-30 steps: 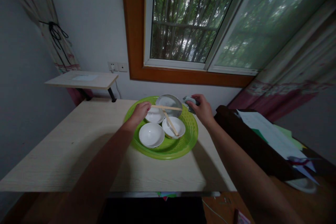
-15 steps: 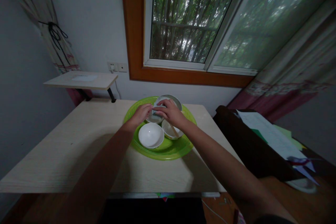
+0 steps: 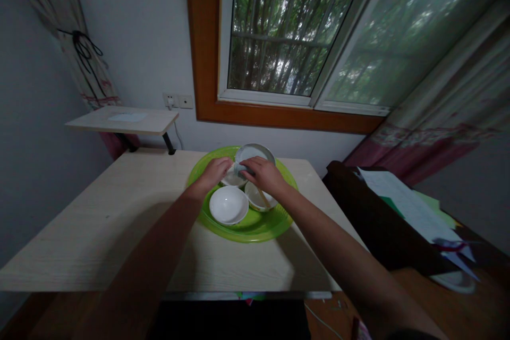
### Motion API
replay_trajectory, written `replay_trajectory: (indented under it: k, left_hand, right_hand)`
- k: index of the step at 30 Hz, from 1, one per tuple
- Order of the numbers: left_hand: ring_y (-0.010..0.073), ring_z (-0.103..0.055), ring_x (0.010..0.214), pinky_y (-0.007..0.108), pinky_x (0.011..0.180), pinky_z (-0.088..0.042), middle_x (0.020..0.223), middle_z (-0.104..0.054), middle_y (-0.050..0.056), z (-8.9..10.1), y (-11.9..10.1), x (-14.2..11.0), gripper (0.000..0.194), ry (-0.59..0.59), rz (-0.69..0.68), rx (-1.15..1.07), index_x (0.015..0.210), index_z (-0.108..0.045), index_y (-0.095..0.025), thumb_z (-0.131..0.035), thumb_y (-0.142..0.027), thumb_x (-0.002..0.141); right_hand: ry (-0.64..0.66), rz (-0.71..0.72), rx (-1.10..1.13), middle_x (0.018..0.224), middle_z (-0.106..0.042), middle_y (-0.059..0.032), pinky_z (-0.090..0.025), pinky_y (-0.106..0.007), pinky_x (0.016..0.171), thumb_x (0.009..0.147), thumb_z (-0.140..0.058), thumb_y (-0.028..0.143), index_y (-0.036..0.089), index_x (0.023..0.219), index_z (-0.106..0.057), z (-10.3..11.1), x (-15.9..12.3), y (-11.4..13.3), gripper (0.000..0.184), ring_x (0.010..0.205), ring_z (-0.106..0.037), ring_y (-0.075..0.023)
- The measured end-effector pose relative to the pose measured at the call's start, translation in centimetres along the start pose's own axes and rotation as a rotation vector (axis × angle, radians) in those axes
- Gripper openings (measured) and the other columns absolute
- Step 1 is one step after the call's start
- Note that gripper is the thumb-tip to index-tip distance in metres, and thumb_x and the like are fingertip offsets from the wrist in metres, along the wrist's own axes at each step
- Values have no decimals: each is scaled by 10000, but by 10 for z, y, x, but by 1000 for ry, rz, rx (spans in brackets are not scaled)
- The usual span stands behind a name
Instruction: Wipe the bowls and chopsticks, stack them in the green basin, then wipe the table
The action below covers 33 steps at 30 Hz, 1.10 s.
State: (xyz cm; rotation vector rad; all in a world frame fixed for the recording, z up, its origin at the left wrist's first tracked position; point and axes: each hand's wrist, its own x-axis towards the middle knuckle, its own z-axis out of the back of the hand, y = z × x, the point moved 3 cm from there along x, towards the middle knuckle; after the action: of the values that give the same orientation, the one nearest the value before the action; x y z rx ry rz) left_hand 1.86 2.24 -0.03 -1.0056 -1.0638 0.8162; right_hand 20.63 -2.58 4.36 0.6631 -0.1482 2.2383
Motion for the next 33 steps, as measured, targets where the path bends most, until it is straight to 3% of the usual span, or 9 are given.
replay_trajectory:
  k: [5,10,15,24,29,33]
  left_hand:
    - [116,-324,522,271,480,-235,581,-353,-38,7,-6,-2,264,-106,65,-145,619,-398,-226,-542,-372,786]
    - [112,-321,507,275,476,-227,558,-355,-31,9,-10,-3,284,-144,56,-123,604,-396,-225,-542,-394,779]
    - [108,-305,503,277,474,-207,545,-346,-31,8,-12,-4,283,-160,60,-154,612,-392,-224,-544,-391,781]
    - [113,-332,493,279,473,-241,546,-359,-31,8,0,2,271,-96,60,-61,593,-386,-228,-534,-357,781]
    - [121,-366,520,277,487,-270,563,-391,-22,4,-1,0,296,-70,53,-47,597,-416,-223,-539,-396,802]
    - [125,-384,531,272,495,-291,570,-406,-21,5,-2,-1,281,-89,27,-57,605,-435,-218,-545,-387,800]
  right_hand:
    - [15,-14,-36,1139,-763,-125,-542,-381,918,966,-652,282,172,1191,-722,11,-13,-23,260,1036,-700,-261]
    - [16,-27,-64,1096,-767,-120,-552,-381,880,975,-626,302,180,1181,-724,21,-34,-51,259,984,-708,-254]
    - [13,-50,-76,1090,-761,-126,-554,-383,864,968,-622,297,188,1188,-728,25,-41,-57,267,965,-703,-253]
    - [12,16,15,1142,-759,-126,-531,-393,959,967,-645,290,167,1201,-723,10,-10,-28,276,1060,-690,-265]
    - [12,42,52,1141,-757,-122,-524,-387,947,956,-665,264,183,1204,-725,2,14,-2,267,1057,-686,-262]
    - [0,42,26,1153,-752,-119,-523,-379,939,959,-668,274,183,1202,-721,1,19,5,265,1068,-681,-264]
